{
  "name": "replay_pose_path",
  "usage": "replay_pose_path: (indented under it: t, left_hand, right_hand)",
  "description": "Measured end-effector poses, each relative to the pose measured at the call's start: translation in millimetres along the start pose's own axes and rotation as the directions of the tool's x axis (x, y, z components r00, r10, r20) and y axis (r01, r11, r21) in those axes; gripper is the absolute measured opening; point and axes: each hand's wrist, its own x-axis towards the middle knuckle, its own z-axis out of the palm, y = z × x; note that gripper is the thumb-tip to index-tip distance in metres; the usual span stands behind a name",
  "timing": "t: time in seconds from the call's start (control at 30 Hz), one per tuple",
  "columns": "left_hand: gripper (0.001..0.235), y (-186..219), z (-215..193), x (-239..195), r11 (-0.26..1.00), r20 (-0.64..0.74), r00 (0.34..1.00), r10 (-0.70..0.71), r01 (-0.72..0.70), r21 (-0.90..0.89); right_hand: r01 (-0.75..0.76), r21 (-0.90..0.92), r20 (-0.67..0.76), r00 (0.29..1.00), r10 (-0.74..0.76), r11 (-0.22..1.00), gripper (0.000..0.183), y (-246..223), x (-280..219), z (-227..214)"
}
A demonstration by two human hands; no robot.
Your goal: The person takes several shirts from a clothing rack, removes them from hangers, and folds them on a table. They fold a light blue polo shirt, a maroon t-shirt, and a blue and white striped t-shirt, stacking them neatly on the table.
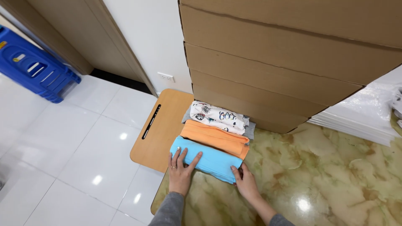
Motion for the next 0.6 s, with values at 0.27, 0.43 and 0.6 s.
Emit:
replay_pose_path:
  t: [0.27, 0.43, 0.6]
  left_hand:
    - [0.078, 16, -19, 19, 0.943, 0.125, 0.983, -0.132, 0.163, -0.291]
    - [0.072, 62, -49, 73, 0.656, 0.214, 0.937, -0.277, 0.348, -0.67]
    - [0.054, 136, -56, 96, 0.341, 0.456, 0.873, -0.171, 0.487, -0.804]
  right_hand:
    - [-0.114, 0.179, 0.171, 0.982, 0.084, 0.977, 0.032, 17, 6, -41]
    - [-0.109, 0.359, 0.076, 0.993, 0.088, 0.927, 0.032, 33, -31, -143]
    - [-0.093, 0.576, -0.192, 0.95, 0.245, 0.812, 0.033, -5, -142, -234]
